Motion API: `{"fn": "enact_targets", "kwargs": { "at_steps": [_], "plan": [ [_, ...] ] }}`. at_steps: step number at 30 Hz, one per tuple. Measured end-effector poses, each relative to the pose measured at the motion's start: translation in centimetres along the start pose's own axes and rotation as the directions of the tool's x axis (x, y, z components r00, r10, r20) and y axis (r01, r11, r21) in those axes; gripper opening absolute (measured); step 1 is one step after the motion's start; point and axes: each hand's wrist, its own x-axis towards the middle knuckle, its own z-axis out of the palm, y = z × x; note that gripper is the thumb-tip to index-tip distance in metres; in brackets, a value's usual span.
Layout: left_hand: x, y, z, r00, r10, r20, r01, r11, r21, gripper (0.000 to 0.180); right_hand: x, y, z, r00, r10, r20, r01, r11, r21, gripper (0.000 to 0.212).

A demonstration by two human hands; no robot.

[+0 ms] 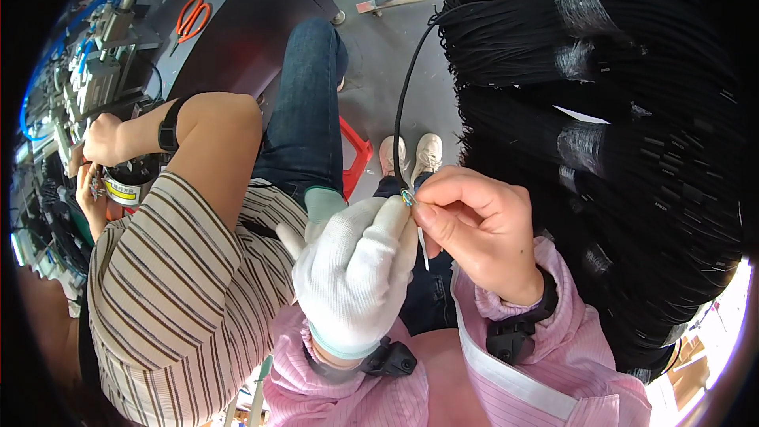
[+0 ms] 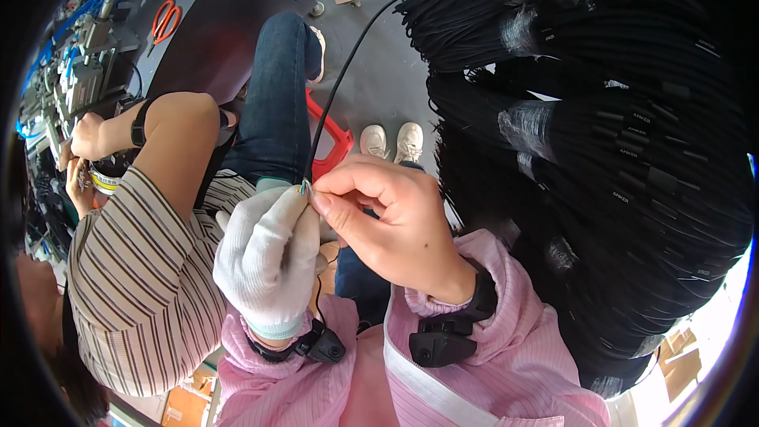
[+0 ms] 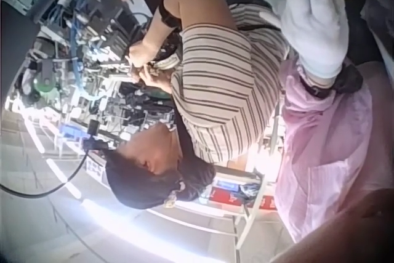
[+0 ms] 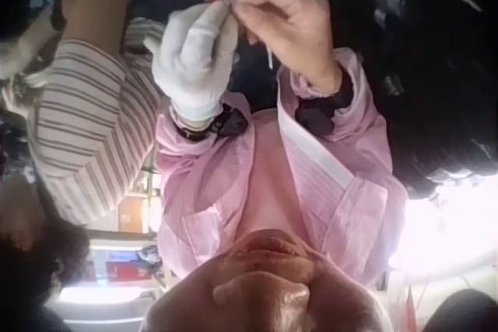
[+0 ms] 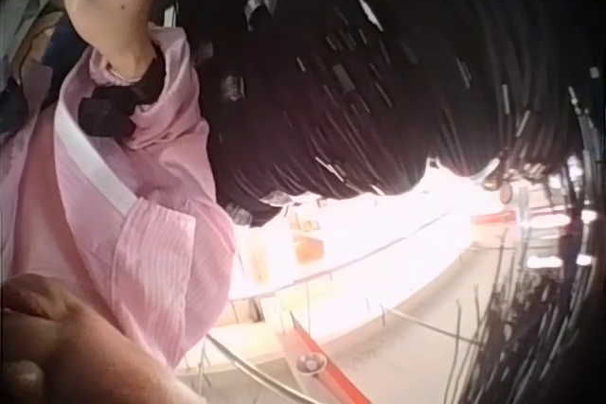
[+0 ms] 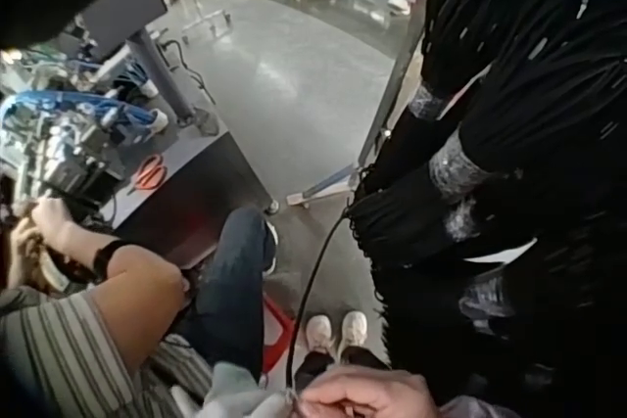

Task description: The person removes a glove and pulls back the outer casing of a cable to reveal the inner wires. They then use shears to trim the ends of the wires before putting the glove back on.

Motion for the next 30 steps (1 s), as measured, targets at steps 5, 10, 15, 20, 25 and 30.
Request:
{"fn": "enact_targets", "kwargs": {
  "at_steps": [5,10,15,20,25,30],
  "plan": [
    [-0.1,-0.2,-0.6,0.997,-0.037,0.062,0.034,0.998,0.047,0.027,0.0,0.2,0.6,0.979,-0.201,-0.021,0.192,0.958,-0.214,0.006],
    [-0.4,-0.9,-0.3,0.995,-0.018,0.097,0.013,0.999,0.051,0.027,0.3,0.7,0.8,0.946,-0.324,0.01,0.304,0.878,-0.371,0.01],
    [-0.3,-1.4,-0.7,0.993,-0.048,0.111,0.045,0.998,0.033,0.024,0.7,0.5,1.8,0.916,-0.399,0.044,0.366,0.786,-0.498,0.012],
    [0.0,-1.9,-0.9,0.987,-0.072,0.144,0.077,0.997,-0.032,0.019,0.8,0.4,1.7,0.915,-0.392,0.102,0.382,0.753,-0.536,0.011],
    [0.5,-2.4,-1.4,0.945,-0.174,0.276,0.251,0.928,-0.276,0.018,1.3,0.6,0.5,0.93,-0.329,0.163,0.367,0.848,-0.381,0.01],
    [0.1,-2.6,-0.7,0.975,-0.015,0.223,0.074,0.963,-0.26,0.02,0.8,0.8,0.0,0.98,-0.171,0.099,0.19,0.954,-0.231,0.009]
  ]
}}
